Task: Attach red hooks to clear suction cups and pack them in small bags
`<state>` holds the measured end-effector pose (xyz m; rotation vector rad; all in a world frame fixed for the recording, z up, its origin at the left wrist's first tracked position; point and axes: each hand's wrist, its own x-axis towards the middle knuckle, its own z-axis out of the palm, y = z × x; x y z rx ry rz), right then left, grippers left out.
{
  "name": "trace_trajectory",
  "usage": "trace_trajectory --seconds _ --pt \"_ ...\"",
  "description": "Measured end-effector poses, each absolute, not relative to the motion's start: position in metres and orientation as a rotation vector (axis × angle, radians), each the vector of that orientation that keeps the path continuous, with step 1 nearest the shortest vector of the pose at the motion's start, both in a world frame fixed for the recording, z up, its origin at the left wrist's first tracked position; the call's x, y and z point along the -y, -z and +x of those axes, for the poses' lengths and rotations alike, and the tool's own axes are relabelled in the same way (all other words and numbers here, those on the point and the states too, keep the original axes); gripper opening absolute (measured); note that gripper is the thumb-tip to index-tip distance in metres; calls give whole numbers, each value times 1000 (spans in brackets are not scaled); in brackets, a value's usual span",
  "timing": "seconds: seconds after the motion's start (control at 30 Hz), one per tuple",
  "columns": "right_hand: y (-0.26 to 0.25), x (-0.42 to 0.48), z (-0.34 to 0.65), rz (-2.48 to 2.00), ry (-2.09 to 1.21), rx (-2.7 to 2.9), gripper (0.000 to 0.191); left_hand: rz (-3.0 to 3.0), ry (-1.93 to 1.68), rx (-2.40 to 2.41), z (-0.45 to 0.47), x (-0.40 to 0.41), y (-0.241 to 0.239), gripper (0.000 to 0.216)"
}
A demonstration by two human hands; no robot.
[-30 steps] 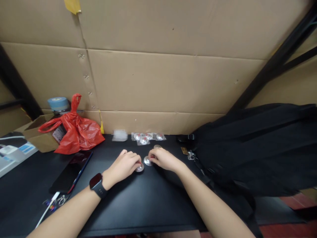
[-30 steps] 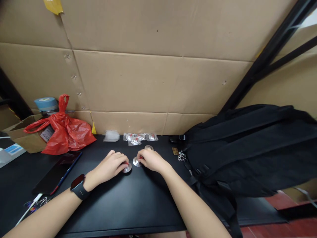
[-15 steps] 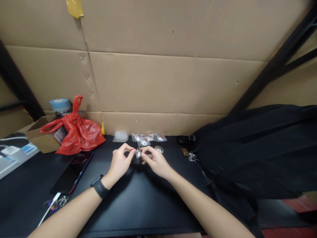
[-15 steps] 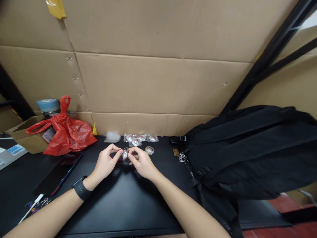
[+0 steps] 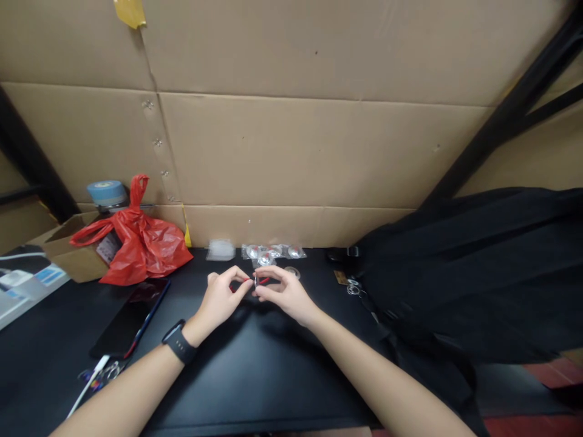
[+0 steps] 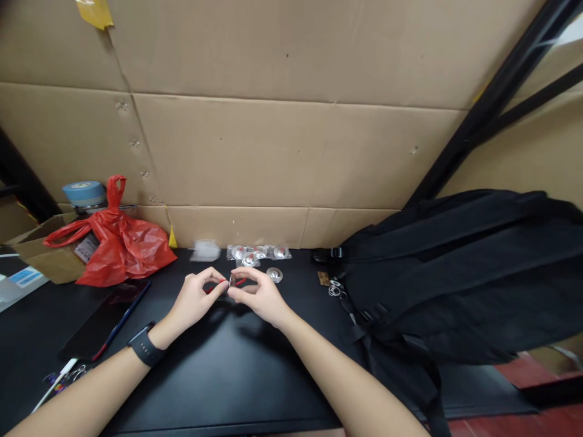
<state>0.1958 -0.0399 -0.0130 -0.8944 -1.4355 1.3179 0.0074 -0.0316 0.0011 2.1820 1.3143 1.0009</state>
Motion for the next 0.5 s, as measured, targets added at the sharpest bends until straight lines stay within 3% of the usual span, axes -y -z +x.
trace_trajectory --seconds 0.17,0.5 --pt "13 39 199 -930 -1208 1541 46 2420 -846 -1286 -5 20 1 26" --pt "4 40 204 -1020 -1071 1616 42 2579 -583 -1662 -43 -30 40 45"
